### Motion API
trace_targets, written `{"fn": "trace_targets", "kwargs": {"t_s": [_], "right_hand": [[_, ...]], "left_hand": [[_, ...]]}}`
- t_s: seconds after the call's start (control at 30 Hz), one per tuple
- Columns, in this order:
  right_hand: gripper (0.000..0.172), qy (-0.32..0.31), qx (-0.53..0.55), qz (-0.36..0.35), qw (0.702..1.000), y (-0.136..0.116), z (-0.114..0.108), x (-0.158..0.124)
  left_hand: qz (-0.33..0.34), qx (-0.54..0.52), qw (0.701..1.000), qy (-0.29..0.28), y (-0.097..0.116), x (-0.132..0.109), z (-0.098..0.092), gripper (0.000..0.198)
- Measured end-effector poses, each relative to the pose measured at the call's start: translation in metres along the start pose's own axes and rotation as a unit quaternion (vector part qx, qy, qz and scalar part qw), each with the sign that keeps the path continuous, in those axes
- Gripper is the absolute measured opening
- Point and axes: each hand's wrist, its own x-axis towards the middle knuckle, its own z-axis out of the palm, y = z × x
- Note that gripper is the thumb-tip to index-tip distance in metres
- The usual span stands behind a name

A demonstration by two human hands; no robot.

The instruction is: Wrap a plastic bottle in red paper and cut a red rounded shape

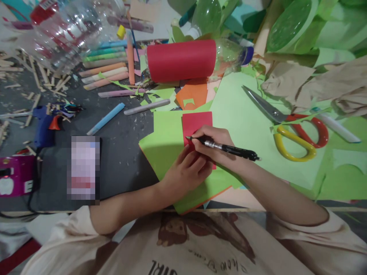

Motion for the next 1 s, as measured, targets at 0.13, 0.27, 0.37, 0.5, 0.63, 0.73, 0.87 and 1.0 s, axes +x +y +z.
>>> {"fn": "trace_targets", "kwargs": {"t_s": [0.13, 0.27, 0.37, 0.5, 0.63, 0.73, 0.87, 1.0], "right_hand": [[0.012, -0.024, 0.005, -0.024, 0.999, 0.0019, -0.0004, -0.0006], [0.014, -0.034, -0.005, -0.036, 0.999, 0.0037, 0.0011, -0.0007], [0.015, 0.019, -0.010, -0.017, 1.000, 0.0030, 0.0021, -0.0011], [0.012, 0.040, -0.001, -0.016, 0.999, 0.0021, 0.0018, -0.0011], [0.013, -0.012, 0.017, -0.037, 0.999, 0.0013, 0.0015, -0.0001], [0.014, -0.006, 0.019, -0.024, 1.000, 0.0016, 0.0023, 0.0000], [0.018, 0.063, 0.005, 0.001, 0.998, 0.0031, 0.0029, -0.0006], [0.016, 0.027, 0.009, -0.014, 0.999, 0.0003, 0.0014, -0.0003]], "left_hand": [[0.000, 0.008, 1.000, -0.010, 0.0004, -0.0003, -0.0006, 0.026], [-0.001, 0.007, 1.000, -0.015, 0.0005, 0.0005, -0.0023, 0.025], [-0.003, -0.003, 1.000, 0.004, 0.0004, 0.0019, -0.0025, 0.022], [-0.009, -0.006, 1.000, 0.016, 0.0006, 0.0024, -0.0015, 0.021], [-0.007, 0.008, 1.000, 0.002, 0.0008, 0.0018, -0.0018, 0.024], [-0.004, 0.006, 1.000, -0.001, 0.0006, 0.0017, -0.0025, 0.024], [-0.005, 0.002, 1.000, -0.004, 0.0003, 0.0013, -0.0019, 0.021], [-0.004, -0.001, 1.000, -0.006, 0.0007, 0.0008, -0.0005, 0.022]]}}
